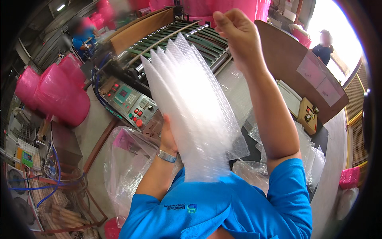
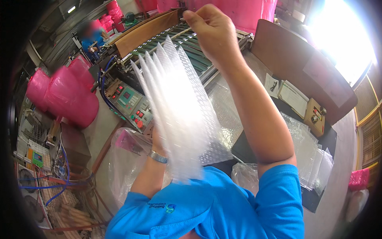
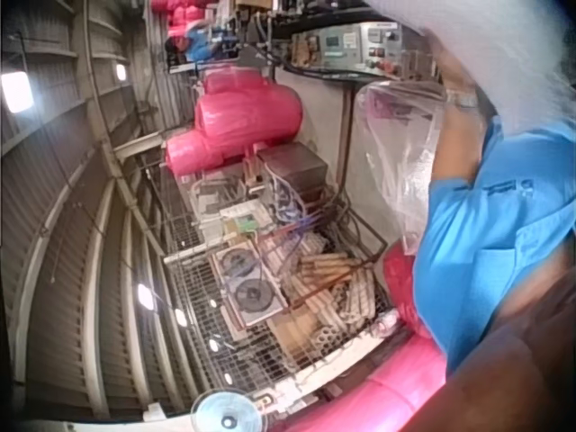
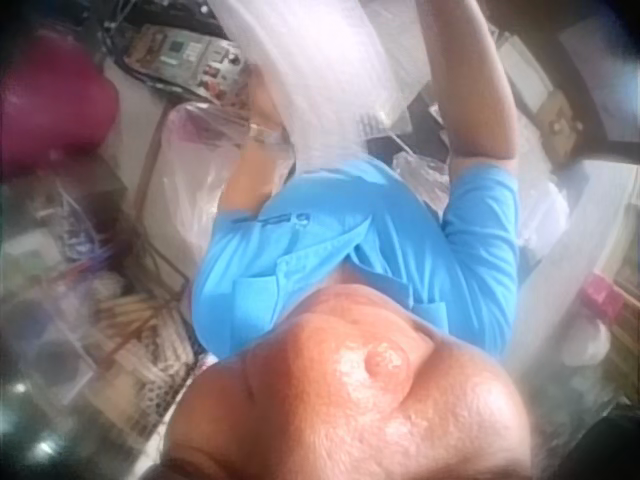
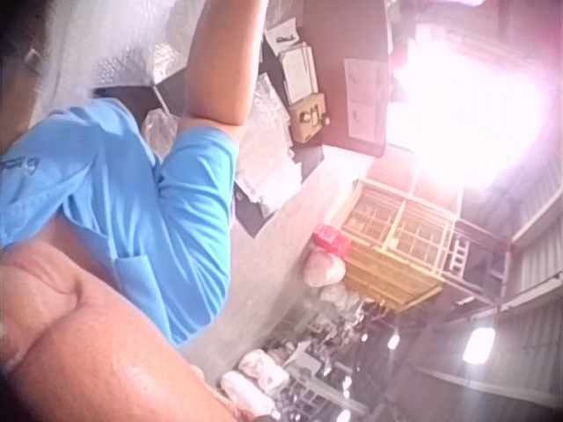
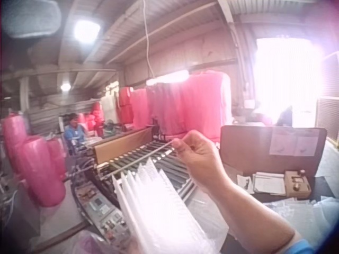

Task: The person repeatedly picks up sheets of bubble wrap from a table, separates them, and places them into a large clear plastic bag. The person also briefly adjusts their head-mounted camera strap.

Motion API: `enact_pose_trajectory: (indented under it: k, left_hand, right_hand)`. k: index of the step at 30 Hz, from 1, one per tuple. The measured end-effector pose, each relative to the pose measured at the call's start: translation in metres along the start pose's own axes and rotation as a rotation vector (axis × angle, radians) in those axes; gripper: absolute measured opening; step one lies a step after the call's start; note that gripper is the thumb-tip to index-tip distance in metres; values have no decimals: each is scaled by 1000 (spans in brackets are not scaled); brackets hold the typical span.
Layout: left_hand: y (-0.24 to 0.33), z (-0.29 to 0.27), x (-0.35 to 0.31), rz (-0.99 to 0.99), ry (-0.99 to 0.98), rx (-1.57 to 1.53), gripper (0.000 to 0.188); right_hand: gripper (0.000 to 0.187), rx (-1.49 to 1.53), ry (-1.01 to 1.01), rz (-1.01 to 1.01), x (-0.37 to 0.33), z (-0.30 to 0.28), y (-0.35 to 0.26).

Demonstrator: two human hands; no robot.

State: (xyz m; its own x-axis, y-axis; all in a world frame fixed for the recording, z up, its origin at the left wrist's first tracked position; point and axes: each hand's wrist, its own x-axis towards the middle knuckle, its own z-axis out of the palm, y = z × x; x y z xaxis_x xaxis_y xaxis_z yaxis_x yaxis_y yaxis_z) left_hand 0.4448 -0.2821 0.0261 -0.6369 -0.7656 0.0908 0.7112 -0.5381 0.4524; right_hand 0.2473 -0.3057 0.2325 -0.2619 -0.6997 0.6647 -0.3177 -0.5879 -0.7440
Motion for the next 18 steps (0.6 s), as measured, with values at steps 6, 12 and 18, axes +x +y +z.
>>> enact_pose_trajectory:
  k: [6, 12, 18]
  left_hand:
    - [3, 45, 16, -81, -329, -264, 55]
    - [-27, 63, 59, -222, -360, -261, 56]
    - [-80, 69, 101, -381, -355, -237, 57]
  right_hand:
    - [48, 174, -96, 236, -44, -42, 7]
    - [46, 393, -42, 401, -97, -84, 2]
    - [42, 328, 19, 410, -120, -113, -9]
